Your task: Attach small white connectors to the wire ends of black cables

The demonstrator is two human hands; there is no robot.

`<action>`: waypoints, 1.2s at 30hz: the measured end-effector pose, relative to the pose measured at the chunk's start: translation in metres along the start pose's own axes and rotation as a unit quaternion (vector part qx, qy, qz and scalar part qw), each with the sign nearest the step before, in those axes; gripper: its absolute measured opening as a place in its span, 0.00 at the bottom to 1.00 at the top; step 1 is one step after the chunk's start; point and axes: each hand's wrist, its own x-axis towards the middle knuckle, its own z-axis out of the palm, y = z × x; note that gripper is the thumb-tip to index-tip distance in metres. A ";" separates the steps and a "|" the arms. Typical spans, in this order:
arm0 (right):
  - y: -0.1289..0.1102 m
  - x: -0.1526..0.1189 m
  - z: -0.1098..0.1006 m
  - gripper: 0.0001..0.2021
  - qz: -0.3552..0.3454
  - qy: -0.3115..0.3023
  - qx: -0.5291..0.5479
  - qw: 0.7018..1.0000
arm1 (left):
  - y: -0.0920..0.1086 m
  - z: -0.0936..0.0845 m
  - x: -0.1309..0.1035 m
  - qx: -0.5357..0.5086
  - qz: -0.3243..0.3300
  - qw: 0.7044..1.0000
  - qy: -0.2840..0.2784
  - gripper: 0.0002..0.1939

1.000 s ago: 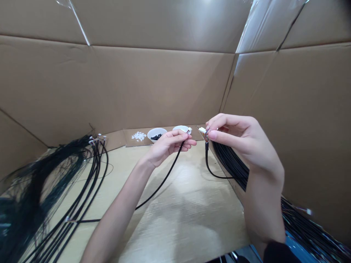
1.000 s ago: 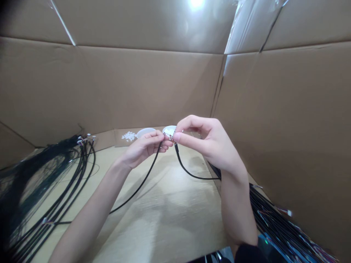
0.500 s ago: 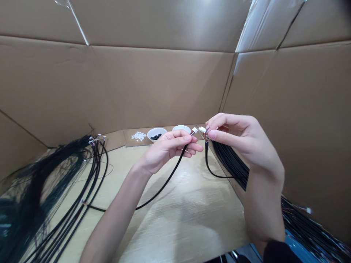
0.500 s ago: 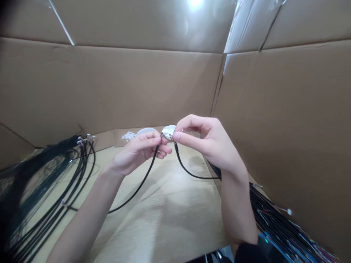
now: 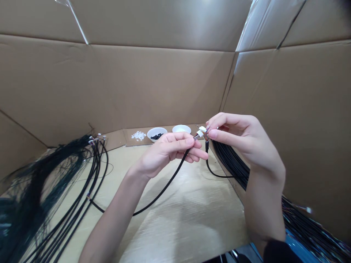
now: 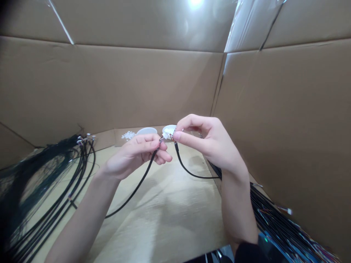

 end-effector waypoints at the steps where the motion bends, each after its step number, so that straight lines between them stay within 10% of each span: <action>1: 0.000 0.000 0.000 0.04 -0.001 -0.002 0.004 1.000 | 0.001 0.001 0.000 -0.002 -0.001 1.000 -0.004 0.10; 21: -0.011 -0.010 0.042 0.08 0.019 0.050 0.164 0.985 | 0.017 0.059 -0.032 -0.022 -0.026 0.995 0.090 0.10; 36: -0.017 -0.015 0.044 0.07 0.046 0.013 0.205 0.978 | 0.014 0.060 -0.038 0.001 0.013 1.000 0.020 0.10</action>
